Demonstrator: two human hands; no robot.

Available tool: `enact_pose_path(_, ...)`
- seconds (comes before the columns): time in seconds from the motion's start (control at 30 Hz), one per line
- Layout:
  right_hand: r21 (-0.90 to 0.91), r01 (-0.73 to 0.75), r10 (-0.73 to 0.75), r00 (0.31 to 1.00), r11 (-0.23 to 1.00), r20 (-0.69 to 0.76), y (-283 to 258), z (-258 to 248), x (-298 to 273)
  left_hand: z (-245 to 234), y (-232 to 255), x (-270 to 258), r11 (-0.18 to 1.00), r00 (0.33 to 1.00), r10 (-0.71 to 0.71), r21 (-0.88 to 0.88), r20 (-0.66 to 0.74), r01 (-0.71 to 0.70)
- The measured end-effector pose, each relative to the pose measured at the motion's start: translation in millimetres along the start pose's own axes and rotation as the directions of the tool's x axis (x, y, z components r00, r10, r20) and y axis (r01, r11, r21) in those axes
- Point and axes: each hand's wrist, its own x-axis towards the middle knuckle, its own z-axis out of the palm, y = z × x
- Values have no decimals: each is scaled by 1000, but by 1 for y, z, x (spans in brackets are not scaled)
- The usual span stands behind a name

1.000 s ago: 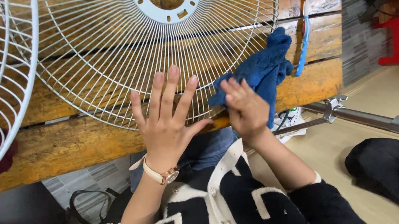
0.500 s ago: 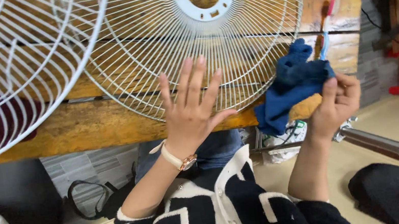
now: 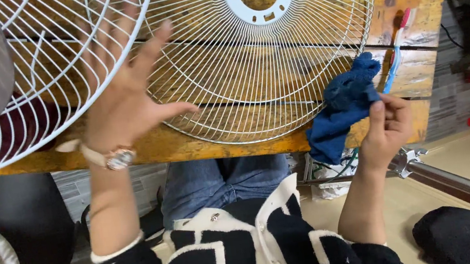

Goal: Clean the metal fan grill using a cloth and a toothbrush.

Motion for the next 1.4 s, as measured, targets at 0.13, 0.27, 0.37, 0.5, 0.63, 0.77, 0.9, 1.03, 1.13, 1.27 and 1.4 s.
enact_pose_path(0.13,-93,-12,11,1000,996,-8,-9,14,-6,3,-17,-2,998,997,53,-36,-57,-55)
enact_pose_path(0.27,-111,44,-32,994,993,105,-22,22,-12,8,-8,-4,1000,997,2,-9,-77,-3)
enact_pose_path(0.37,-141,129,-105,981,982,164,-33,30,-10,21,0,-10,999,995,-39,-36,-93,36)
enact_pose_path(0.5,-112,134,-119,985,985,128,-32,37,-8,42,19,-24,990,991,-104,91,-81,112)
enact_pose_path(0.63,-35,75,-74,997,997,28,-15,19,-4,59,39,-39,984,981,-136,98,-140,150)
enact_pose_path(0.77,108,91,-78,990,990,-120,2,3,-3,75,58,-46,976,960,-191,67,-203,208)
enact_pose_path(0.9,384,144,-99,986,912,-134,-13,4,-6,102,91,-47,961,903,-242,42,-356,274)
enact_pose_path(1.03,378,123,-63,984,917,-167,-7,37,-24,121,130,-50,949,864,-268,38,-427,314)
enact_pose_path(1.13,-49,307,-293,938,951,183,-29,75,-38,128,138,-58,935,844,-269,84,-464,344)
enact_pose_path(1.27,-159,535,-476,827,830,300,-34,98,-77,136,126,-73,947,873,-191,149,-449,284)
enact_pose_path(1.4,-71,712,-625,655,698,423,1,101,-118,158,98,-74,977,826,-5,171,-564,124)
